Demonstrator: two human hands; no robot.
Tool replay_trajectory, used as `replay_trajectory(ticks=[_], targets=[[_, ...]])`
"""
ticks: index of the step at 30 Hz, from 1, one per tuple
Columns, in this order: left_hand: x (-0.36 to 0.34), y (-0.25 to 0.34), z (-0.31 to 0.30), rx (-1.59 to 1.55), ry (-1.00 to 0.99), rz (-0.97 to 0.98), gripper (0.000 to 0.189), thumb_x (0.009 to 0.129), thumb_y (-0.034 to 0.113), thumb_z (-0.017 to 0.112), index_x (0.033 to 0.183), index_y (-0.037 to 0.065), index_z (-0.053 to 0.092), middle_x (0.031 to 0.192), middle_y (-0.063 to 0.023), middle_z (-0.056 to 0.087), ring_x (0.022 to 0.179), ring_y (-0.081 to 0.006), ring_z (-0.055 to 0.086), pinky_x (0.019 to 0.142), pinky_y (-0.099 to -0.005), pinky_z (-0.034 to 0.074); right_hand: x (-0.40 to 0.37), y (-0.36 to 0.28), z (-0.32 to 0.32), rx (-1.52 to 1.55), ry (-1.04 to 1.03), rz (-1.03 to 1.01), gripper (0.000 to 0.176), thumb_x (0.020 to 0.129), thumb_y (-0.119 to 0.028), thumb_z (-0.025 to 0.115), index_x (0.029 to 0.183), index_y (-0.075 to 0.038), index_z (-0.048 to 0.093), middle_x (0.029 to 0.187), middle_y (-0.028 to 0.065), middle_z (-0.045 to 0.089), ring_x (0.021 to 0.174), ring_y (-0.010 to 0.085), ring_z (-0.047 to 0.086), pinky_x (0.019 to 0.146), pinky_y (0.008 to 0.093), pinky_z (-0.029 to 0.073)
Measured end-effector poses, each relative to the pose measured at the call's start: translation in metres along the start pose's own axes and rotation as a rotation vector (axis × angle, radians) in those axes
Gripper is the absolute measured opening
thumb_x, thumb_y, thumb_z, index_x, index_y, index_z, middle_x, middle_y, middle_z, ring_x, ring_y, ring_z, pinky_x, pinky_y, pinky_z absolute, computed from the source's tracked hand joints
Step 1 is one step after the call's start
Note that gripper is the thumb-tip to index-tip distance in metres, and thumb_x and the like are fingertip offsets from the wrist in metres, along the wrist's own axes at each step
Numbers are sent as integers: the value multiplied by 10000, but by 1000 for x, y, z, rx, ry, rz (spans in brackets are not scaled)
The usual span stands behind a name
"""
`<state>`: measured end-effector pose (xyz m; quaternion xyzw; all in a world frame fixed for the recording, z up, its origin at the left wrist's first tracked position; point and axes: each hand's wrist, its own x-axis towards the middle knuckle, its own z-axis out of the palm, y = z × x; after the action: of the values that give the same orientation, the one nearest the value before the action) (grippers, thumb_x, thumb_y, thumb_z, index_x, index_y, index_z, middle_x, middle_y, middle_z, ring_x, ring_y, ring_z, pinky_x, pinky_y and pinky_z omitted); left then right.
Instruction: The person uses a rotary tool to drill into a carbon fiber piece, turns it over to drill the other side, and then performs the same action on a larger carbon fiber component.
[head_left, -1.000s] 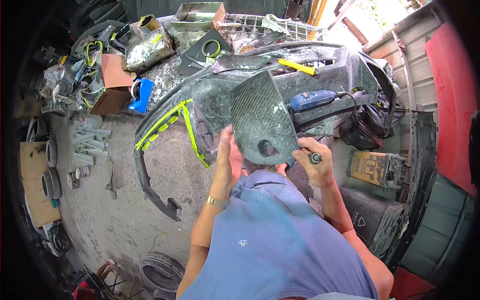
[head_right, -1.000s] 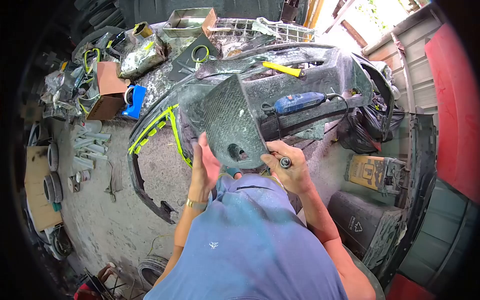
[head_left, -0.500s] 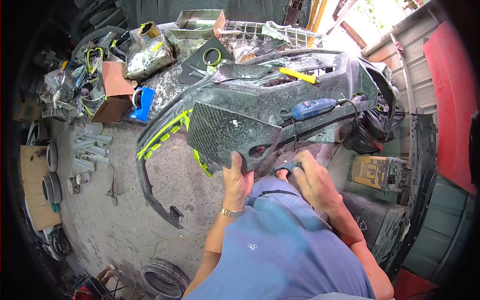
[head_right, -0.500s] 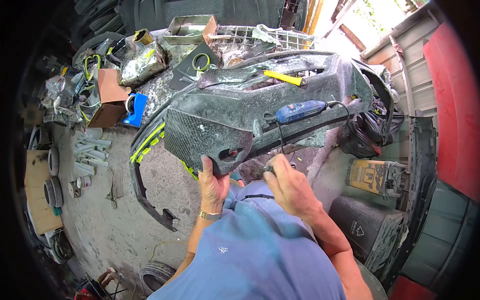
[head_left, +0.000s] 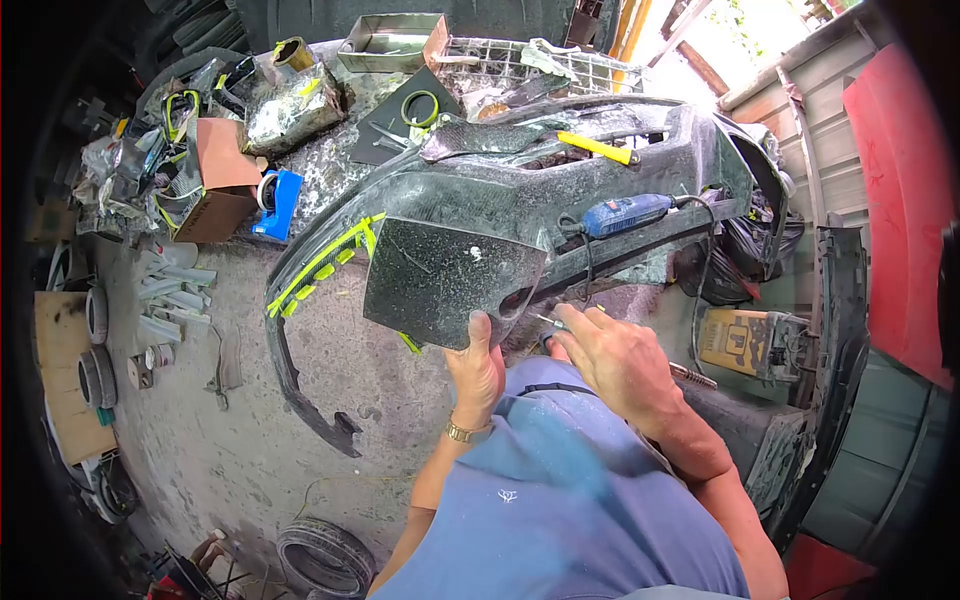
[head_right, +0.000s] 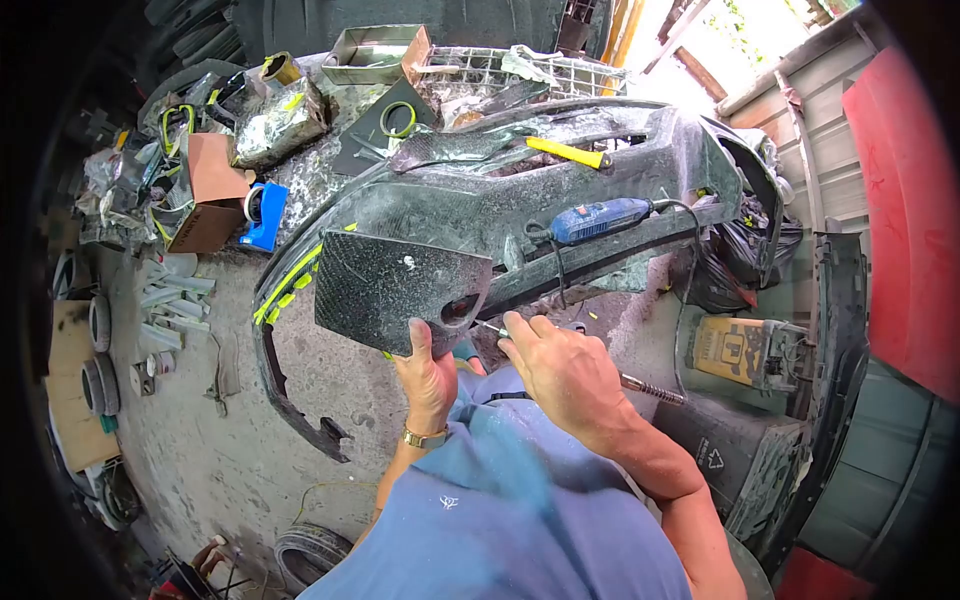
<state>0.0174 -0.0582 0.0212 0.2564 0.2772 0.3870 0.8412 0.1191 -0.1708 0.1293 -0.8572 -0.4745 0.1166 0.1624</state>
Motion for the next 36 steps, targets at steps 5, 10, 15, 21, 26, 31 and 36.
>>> replay_trajectory(ticks=[5,10,15,21,26,31,36], targets=[[3,-1,-7,7,-6,-32,567,913,171,677,1387,63,385,1347,-87,489,1211,-210,493,1067,-395,377,7,-2,0,-56,4,-48,248,915,-225,600,1065,-28,584,753,113,603,640,294,647,529,386,501],[3,2,-2,-6,10,-39,557,918,164,670,1386,60,388,1341,-90,494,1217,-210,487,1069,-397,374,12,-1,7,-52,-37,-64,221,926,-228,577,1017,-26,574,776,119,609,655,296,652,551,390,511],[2,2,2,2,34,12,568,922,140,660,1399,57,363,1353,-93,481,1217,-211,484,1065,-403,380,14,-1,8,-60,-57,-54,211,931,-227,570,998,-28,570,781,120,613,660,303,653,561,392,515],[4,2,0,-8,40,-37,581,921,130,661,1405,57,349,1355,-94,477,1216,-213,483,1064,-407,382,15,-2,8,-53,-88,-40,198,936,-228,562,968,-33,560,785,120,614,674,310,654,569,401,517],[5,1,-1,14,32,-24,576,921,130,660,1402,55,352,1356,-97,476,1216,-213,482,1064,-407,382,16,-4,7,-51,-110,-26,195,939,-228,557,958,-34,557,785,120,614,683,311,656,569,403,517],[4,1,0,10,44,-15,565,921,136,661,1394,50,364,1355,-98,475,1216,-215,481,1064,-407,382,17,-4,8,-44,-113,-24,197,940,-231,558,959,-35,559,782,119,613,679,310,656,565,402,516],[5,-2,-7,10,46,-81,559,923,153,661,1390,50,371,1351,-96,478,1215,-215,482,1059,-407,384,16,-3,8,-60,-103,-34,196,939,-233,559,950,-37,557,784,117,614,673,309,657,561,398,517]])
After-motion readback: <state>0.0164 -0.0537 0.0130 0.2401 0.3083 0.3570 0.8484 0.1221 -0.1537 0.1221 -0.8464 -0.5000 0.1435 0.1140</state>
